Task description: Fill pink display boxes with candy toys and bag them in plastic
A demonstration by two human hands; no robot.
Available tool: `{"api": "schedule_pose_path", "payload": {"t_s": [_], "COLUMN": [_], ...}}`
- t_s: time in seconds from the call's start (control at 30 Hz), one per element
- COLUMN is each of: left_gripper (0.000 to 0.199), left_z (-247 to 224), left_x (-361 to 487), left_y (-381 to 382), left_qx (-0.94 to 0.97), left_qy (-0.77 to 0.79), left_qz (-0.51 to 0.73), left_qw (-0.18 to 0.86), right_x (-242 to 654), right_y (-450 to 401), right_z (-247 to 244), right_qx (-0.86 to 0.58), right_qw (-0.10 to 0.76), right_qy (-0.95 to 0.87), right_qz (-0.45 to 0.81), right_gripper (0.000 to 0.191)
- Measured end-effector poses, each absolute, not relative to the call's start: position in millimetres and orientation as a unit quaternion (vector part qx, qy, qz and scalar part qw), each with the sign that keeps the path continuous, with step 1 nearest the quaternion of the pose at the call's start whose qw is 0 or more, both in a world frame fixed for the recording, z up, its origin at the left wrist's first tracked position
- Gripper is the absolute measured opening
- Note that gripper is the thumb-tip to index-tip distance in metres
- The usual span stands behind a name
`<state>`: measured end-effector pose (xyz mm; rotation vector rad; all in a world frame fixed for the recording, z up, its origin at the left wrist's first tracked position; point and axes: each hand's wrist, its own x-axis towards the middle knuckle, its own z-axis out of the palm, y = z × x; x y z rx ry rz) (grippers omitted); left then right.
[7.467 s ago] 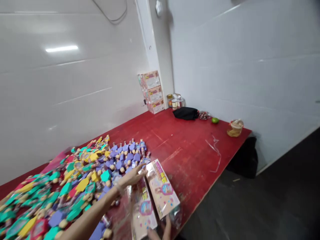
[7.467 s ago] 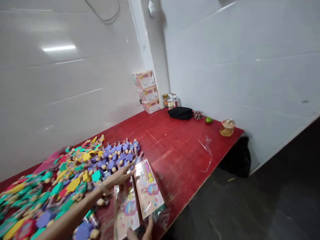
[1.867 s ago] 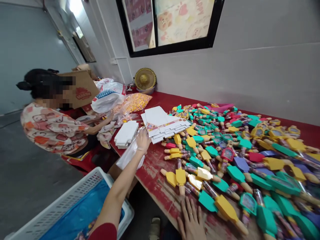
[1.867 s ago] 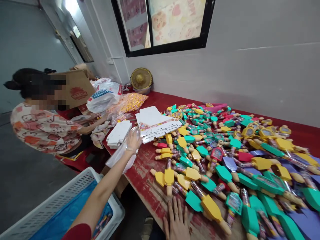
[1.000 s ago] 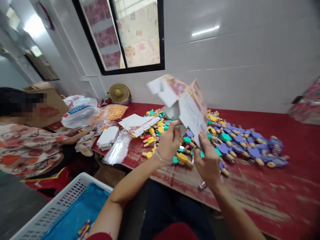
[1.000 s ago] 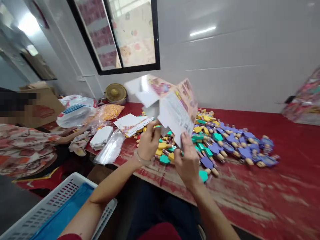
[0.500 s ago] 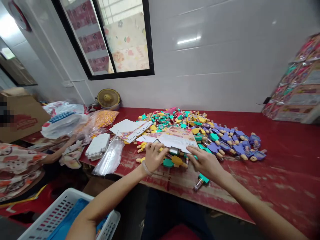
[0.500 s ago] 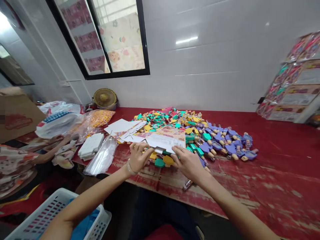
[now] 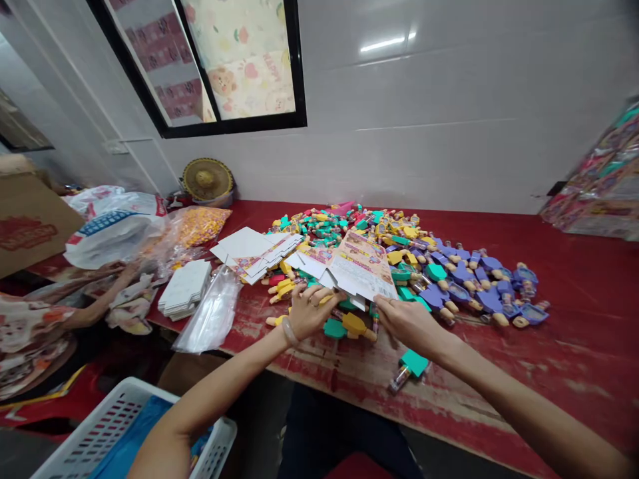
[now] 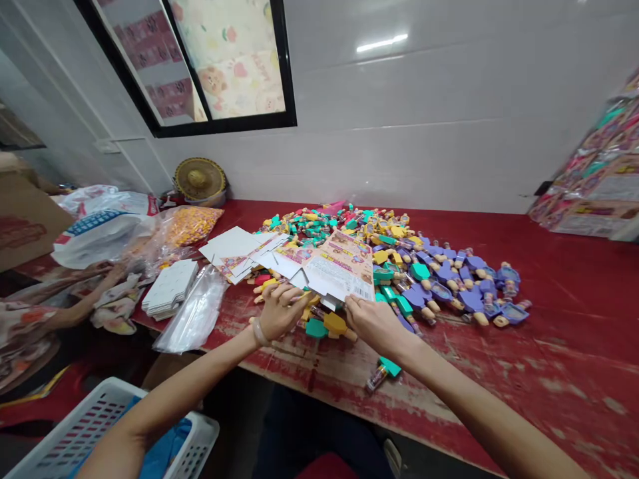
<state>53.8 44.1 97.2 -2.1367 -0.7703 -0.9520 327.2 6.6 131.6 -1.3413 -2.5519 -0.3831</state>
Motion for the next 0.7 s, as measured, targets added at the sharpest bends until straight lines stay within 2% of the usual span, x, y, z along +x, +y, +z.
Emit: {"api": "schedule_pose_path", "payload": {"t_s": [0.17, 0.33, 0.43, 0.5, 0.6, 0.7], "left_gripper": [0.014, 0.019, 0.02, 0.02, 0.021, 0.022], "left_z": [132.8, 144.2, 135.4, 133.6, 140.3, 150.5], "left_x": [59.7, 96.8, 118.7, 121.7, 112.7, 109.4], "left_y": [64.6, 49.4, 29.6, 21.9, 24.1, 36.3], "left_qx": [-0.826, -0.914, -0.946, -0.941, -0.874, -0.834], "left_qy": [-0.277, -0.163, -0.111, -0.197, -0.349, -0.4], "left_qz": [-0.353, -0.289, -0.271, -0.272, -0.287, -0.259], "left_qw": [0.34, 0.232, 0.138, 0.034, -0.177, -0.279], "right_x": [346.4, 318.4, 307.9, 319.0, 348.4, 362.4], "right_y": [24.8, 23.3, 16.2, 15.6, 23.1, 32.0], "right_z": [165.1, 205.1, 214.6, 208.7, 181.5, 145.5], "right_qx": [-0.429, -0.453, -0.385, -0.376, -0.448, -0.43], "right_qw": [0.213, 0.231, 0.207, 0.268, 0.418, 0.444], "right_qy": [-0.854, -0.834, -0.892, -0.887, -0.785, -0.743], "right_qz": [-0.202, -0.214, -0.118, -0.029, 0.095, 0.256], "right_gripper": [0.034, 0.031, 0.031, 0.036, 0.047, 0.066]}}
